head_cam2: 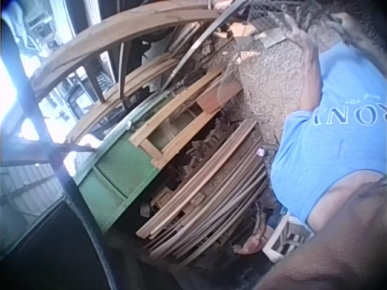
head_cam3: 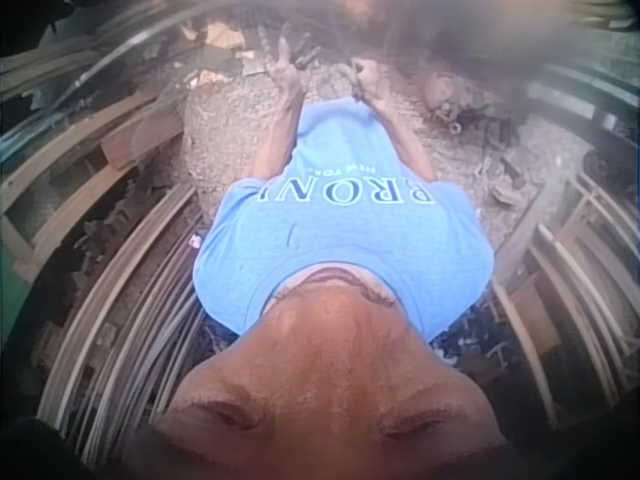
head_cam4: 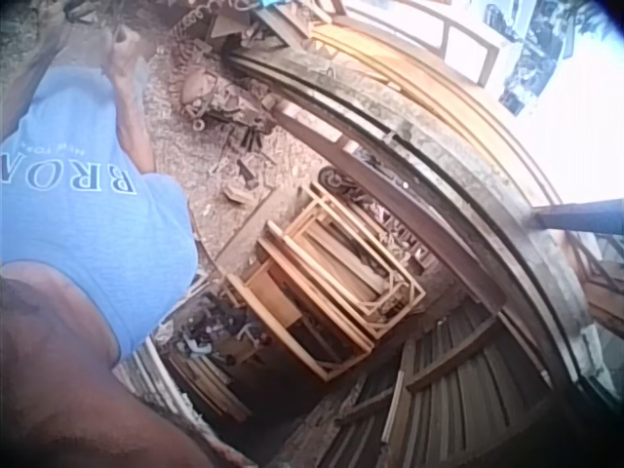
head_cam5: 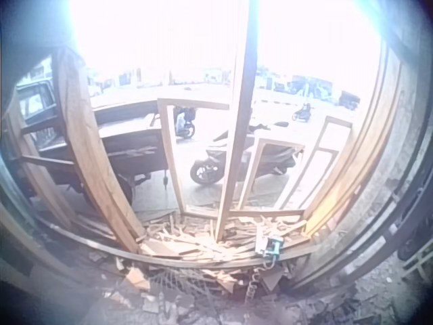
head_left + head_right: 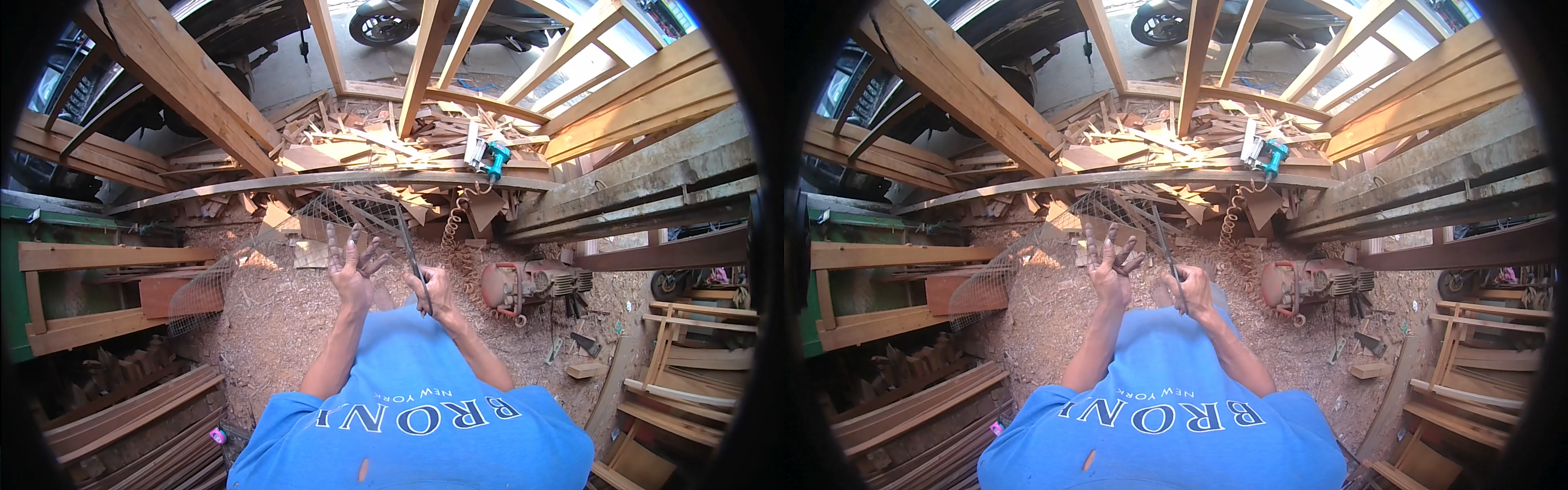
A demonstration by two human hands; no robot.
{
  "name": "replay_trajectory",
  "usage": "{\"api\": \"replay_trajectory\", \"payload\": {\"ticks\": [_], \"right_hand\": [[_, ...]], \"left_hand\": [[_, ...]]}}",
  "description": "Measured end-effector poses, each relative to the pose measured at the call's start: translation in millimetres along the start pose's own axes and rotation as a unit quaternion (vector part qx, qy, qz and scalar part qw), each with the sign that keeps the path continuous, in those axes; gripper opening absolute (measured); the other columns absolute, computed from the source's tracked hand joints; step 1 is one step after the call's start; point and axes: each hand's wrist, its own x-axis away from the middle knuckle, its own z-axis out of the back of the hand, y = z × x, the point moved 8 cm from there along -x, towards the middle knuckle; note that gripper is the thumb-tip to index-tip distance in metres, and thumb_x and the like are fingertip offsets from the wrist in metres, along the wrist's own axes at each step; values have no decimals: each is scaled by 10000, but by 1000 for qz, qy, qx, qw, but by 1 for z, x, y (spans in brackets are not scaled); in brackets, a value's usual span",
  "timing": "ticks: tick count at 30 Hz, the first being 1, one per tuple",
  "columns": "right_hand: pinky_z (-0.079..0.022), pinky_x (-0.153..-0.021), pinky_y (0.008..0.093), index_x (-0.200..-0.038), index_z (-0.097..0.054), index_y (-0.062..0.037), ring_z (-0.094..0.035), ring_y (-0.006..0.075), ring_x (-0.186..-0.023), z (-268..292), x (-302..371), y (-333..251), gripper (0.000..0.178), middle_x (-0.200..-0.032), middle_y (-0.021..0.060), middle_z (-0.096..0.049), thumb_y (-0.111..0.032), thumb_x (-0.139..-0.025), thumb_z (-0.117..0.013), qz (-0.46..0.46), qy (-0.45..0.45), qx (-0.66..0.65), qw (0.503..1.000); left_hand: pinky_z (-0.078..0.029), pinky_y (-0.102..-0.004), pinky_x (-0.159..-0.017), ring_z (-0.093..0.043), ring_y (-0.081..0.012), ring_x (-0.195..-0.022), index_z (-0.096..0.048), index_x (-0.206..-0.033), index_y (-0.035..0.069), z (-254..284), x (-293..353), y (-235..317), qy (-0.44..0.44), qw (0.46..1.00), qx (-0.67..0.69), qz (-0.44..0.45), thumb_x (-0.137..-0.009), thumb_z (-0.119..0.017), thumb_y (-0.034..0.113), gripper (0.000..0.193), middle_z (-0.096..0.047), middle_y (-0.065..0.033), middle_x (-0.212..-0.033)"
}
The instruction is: The person assembles a wooden frame by positioning a wire mesh panel and securing it with a staple gun. They then cut excess wire mesh with shears and place the mesh into a metal frame on the floor.
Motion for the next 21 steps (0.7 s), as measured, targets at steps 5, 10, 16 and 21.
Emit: {"api": "replay_trajectory", "payload": {"ticks": [5,10,16,21], "right_hand": [[-406,-344,258,-675,-552,-35,-521,111,-380,3,-3,2,408,-483,23,-493,-382,-865,-655,-18,-3,6,1000],[-397,-363,257,-694,-555,-36,-521,114,-390,7,-8,0,389,-485,23,-493,-370,-870,-649,4,10,19,1000],[-402,-350,256,-689,-551,-37,-521,107,-386,7,-7,11,361,-487,25,-497,-331,-885,-628,-39,2,-14,999],[-407,-342,255,-684,-546,-35,-521,103,-383,7,-7,13,362,-487,24,-497,-324,-885,-628,-34,-1,-24,999]], "left_hand": [[-658,-421,-638,-690,-300,-970,-191,-1528,239,2,0,-1,14,1000,-5,-7,-1023,-445,141,575,-536,-168,-1329],[-655,-430,-654,-681,-311,-989,-191,-1525,254,3,6,-8,2,999,-25,25,-1018,-456,140,583,-514,-162,-1354],[-657,-431,-657,-680,-313,-991,-186,-1523,276,4,12,-15,-1,999,-22,38,-1017,-456,143,589,-507,-162,-1363],[-656,-424,-652,-681,-315,-988,-184,-1525,274,4,11,-16,-5,999,-17,42,-1018,-451,141,589,-510,-157,-1362]]}}
